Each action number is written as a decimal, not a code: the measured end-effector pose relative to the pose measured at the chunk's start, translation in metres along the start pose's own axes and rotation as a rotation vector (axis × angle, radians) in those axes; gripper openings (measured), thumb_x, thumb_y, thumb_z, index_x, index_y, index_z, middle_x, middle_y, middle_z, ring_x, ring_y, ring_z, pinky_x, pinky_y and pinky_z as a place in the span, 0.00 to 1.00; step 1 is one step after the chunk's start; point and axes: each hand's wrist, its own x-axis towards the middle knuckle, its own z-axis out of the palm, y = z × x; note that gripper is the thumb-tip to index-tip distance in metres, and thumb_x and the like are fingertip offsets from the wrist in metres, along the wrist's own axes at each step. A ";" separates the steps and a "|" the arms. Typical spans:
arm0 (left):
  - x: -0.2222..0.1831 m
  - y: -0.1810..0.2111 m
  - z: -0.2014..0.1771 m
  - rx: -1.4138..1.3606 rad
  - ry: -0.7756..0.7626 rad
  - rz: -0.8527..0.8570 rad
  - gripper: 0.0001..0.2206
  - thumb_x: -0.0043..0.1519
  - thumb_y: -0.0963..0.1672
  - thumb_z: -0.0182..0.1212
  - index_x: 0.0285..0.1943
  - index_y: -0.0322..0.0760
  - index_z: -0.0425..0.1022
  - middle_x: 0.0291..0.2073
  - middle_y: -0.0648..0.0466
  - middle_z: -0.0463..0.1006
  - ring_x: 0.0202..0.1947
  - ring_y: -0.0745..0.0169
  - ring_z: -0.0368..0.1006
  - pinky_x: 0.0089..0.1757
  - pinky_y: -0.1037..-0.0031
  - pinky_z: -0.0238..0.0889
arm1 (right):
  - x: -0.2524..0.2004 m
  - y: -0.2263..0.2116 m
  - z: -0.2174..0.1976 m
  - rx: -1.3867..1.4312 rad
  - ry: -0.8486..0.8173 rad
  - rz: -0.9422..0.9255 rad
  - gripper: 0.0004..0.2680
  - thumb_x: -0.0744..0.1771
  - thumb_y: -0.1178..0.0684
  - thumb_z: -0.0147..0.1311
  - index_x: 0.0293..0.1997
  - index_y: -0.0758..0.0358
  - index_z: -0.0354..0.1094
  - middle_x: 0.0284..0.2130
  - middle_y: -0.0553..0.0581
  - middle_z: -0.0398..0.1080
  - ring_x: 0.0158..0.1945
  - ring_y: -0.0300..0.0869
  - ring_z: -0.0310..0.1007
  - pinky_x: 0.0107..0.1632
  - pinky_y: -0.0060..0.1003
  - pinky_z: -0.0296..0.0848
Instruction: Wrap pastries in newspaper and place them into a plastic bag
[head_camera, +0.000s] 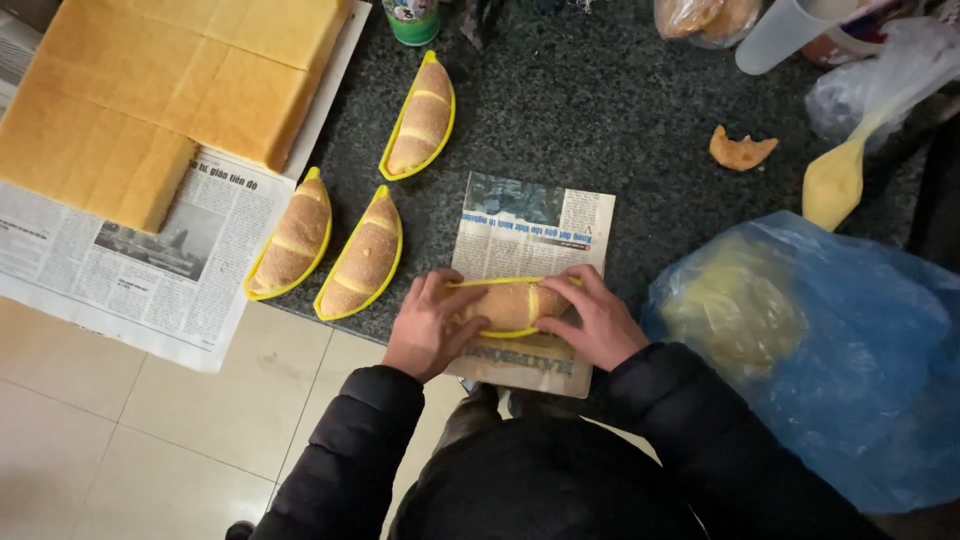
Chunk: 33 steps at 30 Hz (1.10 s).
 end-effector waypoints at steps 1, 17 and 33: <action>0.000 0.002 -0.003 0.001 0.001 0.002 0.24 0.66 0.59 0.71 0.71 0.62 0.82 0.61 0.53 0.73 0.57 0.42 0.74 0.55 0.53 0.74 | 0.000 -0.003 -0.001 -0.001 0.002 -0.001 0.24 0.67 0.33 0.71 0.71 0.39 0.71 0.66 0.53 0.66 0.67 0.68 0.76 0.66 0.62 0.80; -0.030 -0.009 0.004 -0.297 0.275 -0.224 0.24 0.63 0.53 0.80 0.66 0.47 0.84 0.59 0.52 0.81 0.59 0.43 0.84 0.58 0.55 0.77 | -0.010 -0.026 -0.035 0.085 -0.001 0.021 0.21 0.72 0.44 0.66 0.74 0.55 0.67 0.69 0.59 0.66 0.74 0.64 0.70 0.72 0.63 0.74; -0.026 0.003 -0.016 -0.225 0.152 -0.193 0.32 0.65 0.52 0.74 0.79 0.46 0.75 0.64 0.43 0.79 0.66 0.32 0.78 0.63 0.45 0.72 | -0.012 -0.029 -0.036 0.100 0.019 -0.005 0.23 0.72 0.46 0.67 0.76 0.57 0.64 0.69 0.64 0.67 0.71 0.65 0.73 0.71 0.65 0.75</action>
